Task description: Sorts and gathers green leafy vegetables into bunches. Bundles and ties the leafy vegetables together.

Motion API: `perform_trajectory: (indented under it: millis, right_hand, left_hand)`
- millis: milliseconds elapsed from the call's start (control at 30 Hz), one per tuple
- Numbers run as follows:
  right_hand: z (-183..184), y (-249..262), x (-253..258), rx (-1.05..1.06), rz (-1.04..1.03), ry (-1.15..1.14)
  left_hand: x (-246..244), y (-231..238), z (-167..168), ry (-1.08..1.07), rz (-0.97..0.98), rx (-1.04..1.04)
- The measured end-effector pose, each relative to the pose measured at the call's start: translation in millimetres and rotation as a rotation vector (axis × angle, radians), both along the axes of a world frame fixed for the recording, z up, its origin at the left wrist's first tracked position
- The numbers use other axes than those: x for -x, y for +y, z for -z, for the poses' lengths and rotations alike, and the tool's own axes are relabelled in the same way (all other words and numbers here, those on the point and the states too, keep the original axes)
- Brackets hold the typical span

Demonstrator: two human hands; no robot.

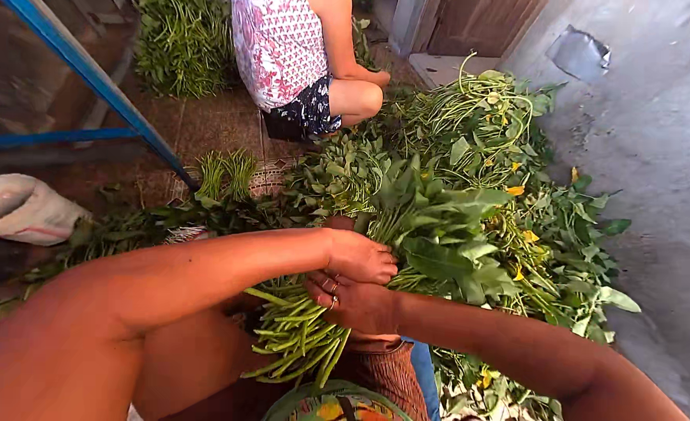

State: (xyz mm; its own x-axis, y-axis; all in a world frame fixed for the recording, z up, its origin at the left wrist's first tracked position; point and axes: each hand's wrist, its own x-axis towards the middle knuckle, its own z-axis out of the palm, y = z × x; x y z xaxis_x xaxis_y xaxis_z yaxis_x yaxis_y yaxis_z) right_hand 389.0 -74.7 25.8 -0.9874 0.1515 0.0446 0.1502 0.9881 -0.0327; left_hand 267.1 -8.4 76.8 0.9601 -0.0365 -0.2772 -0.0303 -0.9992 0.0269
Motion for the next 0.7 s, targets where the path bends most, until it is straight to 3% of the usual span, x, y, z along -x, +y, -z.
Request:
perform_trajectory:
  millis: [167,233,300,367,433,533,600,700]
  right_hand:
    - [13.2,-2.4,0.7,-0.174,0.009,0.13]
    - [14.7,0.8,-1.8,-0.153,-0.014,0.185]
    - [15.2,1.2,-4.9,-0.097,-0.042,0.203]
    - [14.1,3.6,-9.3,-0.058,-0.034,0.185]
    - [8.9,5.8,-14.9,0.014,-0.002,0.112]
    - [5.5,8.9,-19.4,0.078,0.032,0.069]
    - [3.3,8.2,-20.9,0.084,0.04,0.043]
    - [3.8,4.0,-21.8,0.102,0.008,0.007]
  left_hand:
    - [-14.9,5.4,4.6,0.073,-0.025,0.114]
    - [-9.8,9.8,9.8,-0.056,0.005,0.141]
    - [2.4,10.2,20.6,-0.314,0.094,-0.004]
    - [22.1,2.5,10.0,-0.384,-0.003,-0.181]
    - [45.6,-12.1,-3.0,-0.387,-0.469,0.045]
    - [72.3,-31.4,0.5,-0.324,-1.2,0.632]
    - [80.0,-49.3,16.0,-0.188,-1.344,0.93]
    - [79.0,-66.1,27.3,-0.004,-1.254,1.169]
